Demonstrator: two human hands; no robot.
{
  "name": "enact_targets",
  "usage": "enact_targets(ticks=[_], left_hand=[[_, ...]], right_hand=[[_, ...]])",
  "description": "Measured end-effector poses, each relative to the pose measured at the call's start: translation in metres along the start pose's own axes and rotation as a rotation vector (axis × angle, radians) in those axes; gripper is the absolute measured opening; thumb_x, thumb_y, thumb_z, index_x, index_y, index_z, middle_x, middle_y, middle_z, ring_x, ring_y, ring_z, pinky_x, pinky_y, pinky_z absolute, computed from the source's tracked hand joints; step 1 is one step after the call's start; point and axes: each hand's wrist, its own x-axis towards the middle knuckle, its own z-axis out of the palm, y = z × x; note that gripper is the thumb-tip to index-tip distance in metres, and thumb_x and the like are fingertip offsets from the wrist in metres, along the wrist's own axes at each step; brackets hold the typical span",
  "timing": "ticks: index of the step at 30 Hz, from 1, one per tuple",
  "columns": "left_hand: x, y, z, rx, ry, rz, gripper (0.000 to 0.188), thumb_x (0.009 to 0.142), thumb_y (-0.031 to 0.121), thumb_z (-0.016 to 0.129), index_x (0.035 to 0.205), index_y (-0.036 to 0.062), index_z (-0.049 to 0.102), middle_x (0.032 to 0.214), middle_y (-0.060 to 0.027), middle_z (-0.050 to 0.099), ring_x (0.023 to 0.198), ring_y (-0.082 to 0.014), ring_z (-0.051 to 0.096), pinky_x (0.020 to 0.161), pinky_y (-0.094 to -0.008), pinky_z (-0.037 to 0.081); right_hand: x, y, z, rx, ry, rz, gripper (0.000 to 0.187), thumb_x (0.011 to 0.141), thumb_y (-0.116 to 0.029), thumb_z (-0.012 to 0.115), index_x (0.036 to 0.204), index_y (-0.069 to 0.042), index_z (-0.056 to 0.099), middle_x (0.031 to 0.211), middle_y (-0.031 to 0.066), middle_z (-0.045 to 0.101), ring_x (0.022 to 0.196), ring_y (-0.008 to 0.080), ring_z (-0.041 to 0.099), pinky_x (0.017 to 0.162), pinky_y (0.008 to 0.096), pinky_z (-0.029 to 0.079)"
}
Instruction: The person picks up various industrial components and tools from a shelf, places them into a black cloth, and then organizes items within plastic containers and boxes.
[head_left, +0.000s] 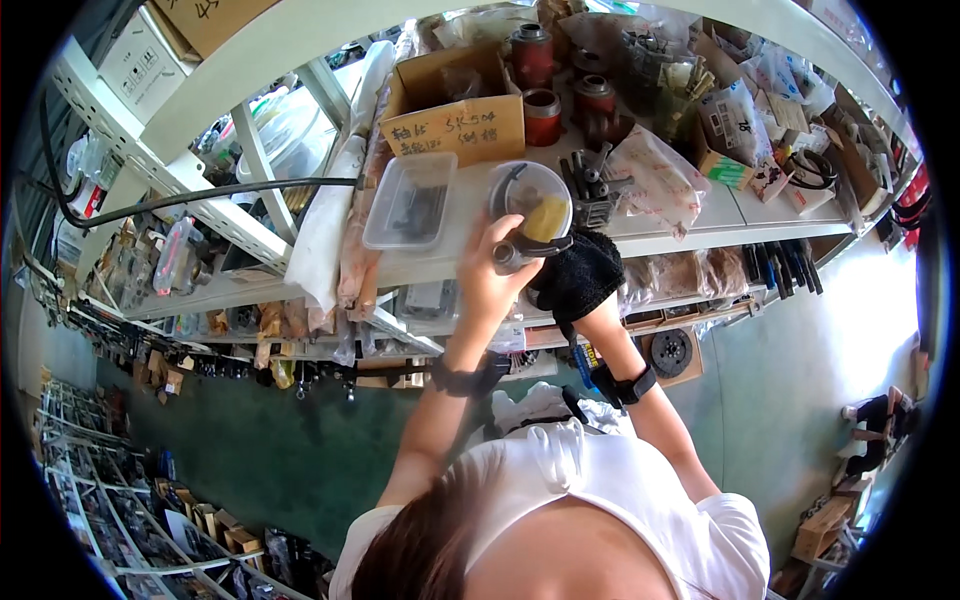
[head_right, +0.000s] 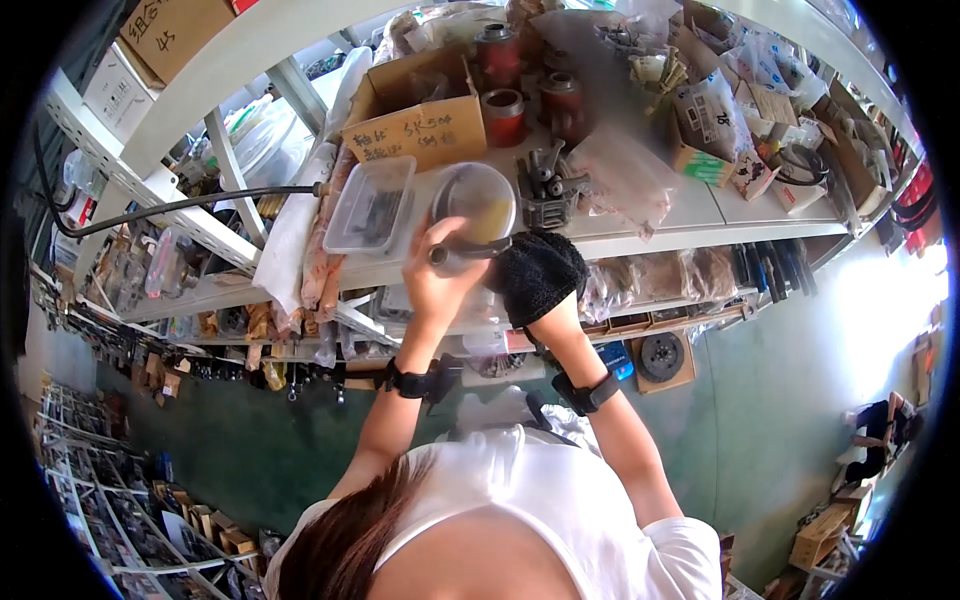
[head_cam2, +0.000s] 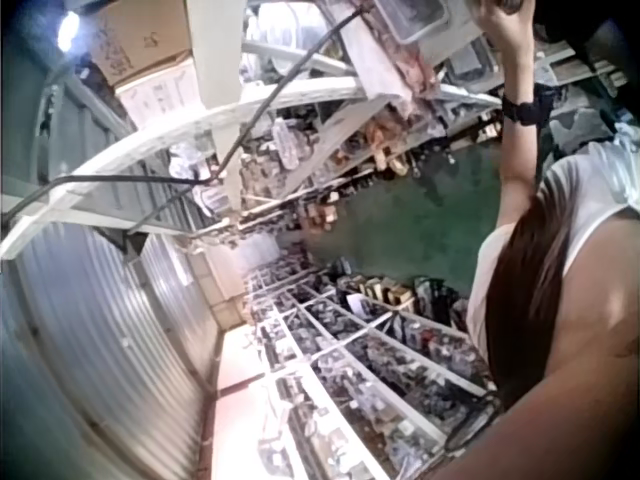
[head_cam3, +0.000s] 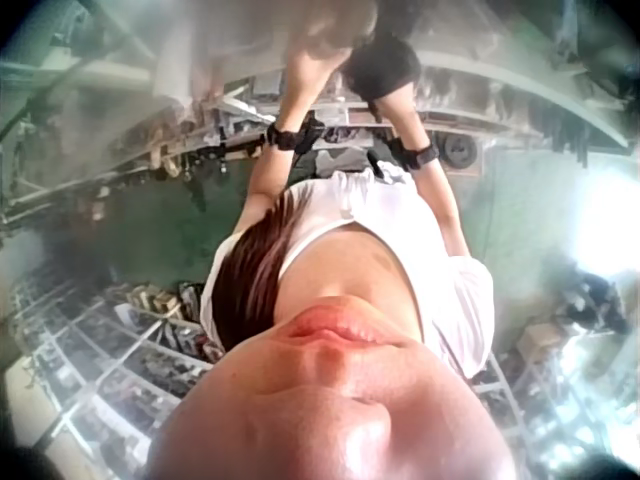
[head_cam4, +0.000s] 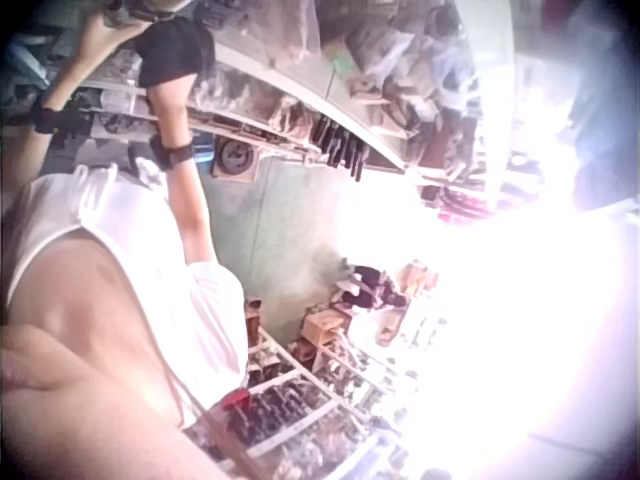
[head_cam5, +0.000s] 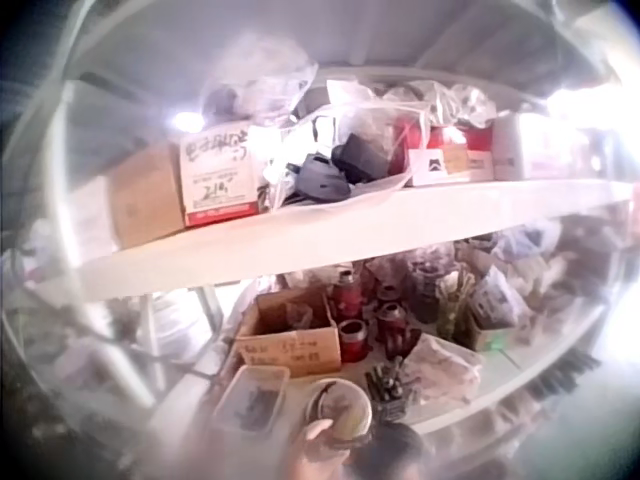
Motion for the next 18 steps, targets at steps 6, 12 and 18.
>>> enact_targets(ticks=[6, 12, 18], left_hand=[[0.03, 0.0, -0.066, 0.196, 0.078, -0.046, 0.051, 0.055, 0.012, 0.077, 0.102, 0.0164, 0.058, 0.122, -0.0155, 0.049, 0.094, -0.0268, 0.06, 0.075, -0.0339, 0.052], [0.036, -0.023, -0.106, 0.315, -0.046, -0.074, 0.047, 0.057, 0.009, 0.075, 0.1, 0.0122, 0.057, 0.116, -0.0171, 0.051, 0.091, -0.0334, 0.058, 0.075, -0.0364, 0.048], [0.025, -0.017, -0.105, 0.309, -0.088, -0.051, 0.051, 0.054, 0.012, 0.076, 0.101, 0.0164, 0.058, 0.119, -0.0148, 0.05, 0.098, -0.0345, 0.055, 0.08, -0.0387, 0.046]], right_hand=[[0.003, -0.002, 0.002, -0.041, -0.053, -0.031, 0.02, 0.062, -0.012, 0.058, 0.082, -0.01, 0.059, 0.089, 0.0112, 0.059, 0.083, 0.0315, 0.055, 0.072, 0.0419, 0.043], [0.016, -0.022, 0.021, -0.003, 0.009, -0.205, 0.019, 0.063, -0.013, 0.058, 0.081, -0.009, 0.059, 0.087, 0.0111, 0.058, 0.082, 0.0309, 0.055, 0.072, 0.0414, 0.044], [0.04, -0.038, 0.039, -0.169, -0.219, -0.237, 0.018, 0.066, -0.022, 0.059, 0.076, -0.007, 0.057, 0.079, 0.0102, 0.057, 0.077, 0.0282, 0.056, 0.068, 0.0364, 0.045]])
